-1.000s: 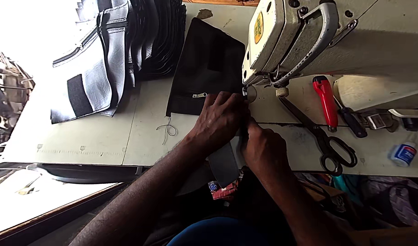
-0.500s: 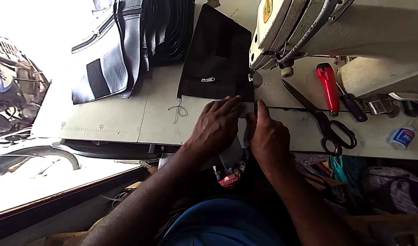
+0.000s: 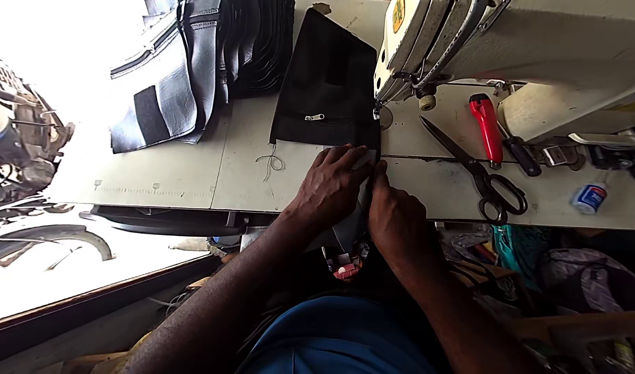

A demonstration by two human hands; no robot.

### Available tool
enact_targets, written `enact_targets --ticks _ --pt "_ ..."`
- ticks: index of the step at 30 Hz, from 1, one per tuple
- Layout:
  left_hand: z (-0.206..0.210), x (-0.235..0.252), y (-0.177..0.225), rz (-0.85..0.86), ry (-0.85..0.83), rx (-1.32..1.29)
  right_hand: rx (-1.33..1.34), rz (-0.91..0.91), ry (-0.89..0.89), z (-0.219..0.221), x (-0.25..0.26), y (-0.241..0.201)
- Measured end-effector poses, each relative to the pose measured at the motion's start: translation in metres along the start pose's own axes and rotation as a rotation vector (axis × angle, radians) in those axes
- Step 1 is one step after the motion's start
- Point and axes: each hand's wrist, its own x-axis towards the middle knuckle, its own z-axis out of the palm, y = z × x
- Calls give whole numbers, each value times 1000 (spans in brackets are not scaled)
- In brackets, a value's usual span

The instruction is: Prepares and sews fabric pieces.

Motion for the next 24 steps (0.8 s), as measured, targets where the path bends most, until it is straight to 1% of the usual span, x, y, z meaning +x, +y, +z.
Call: enact_targets --ticks 4,6,8,14,18,24 --pt "-1 4 2 -21 -6 58 -50 -8 -81 -7 1 -1" --pt "-3 7 5 -32 -34 106 -35 -18 -99 -9 0 0" --pt "-4 11 7 -27 -71 146 15 -22 -97 -10 -1 2" --pt "-5 13 5 -11 -91 166 149 -13 -106 -9 -9 9" --pt "-3 15 1 -13 -98 170 152 -12 -74 -4 -10 10" --pt "-3 29 -14 -15 -79 160 93 7 -102 -7 6 6"
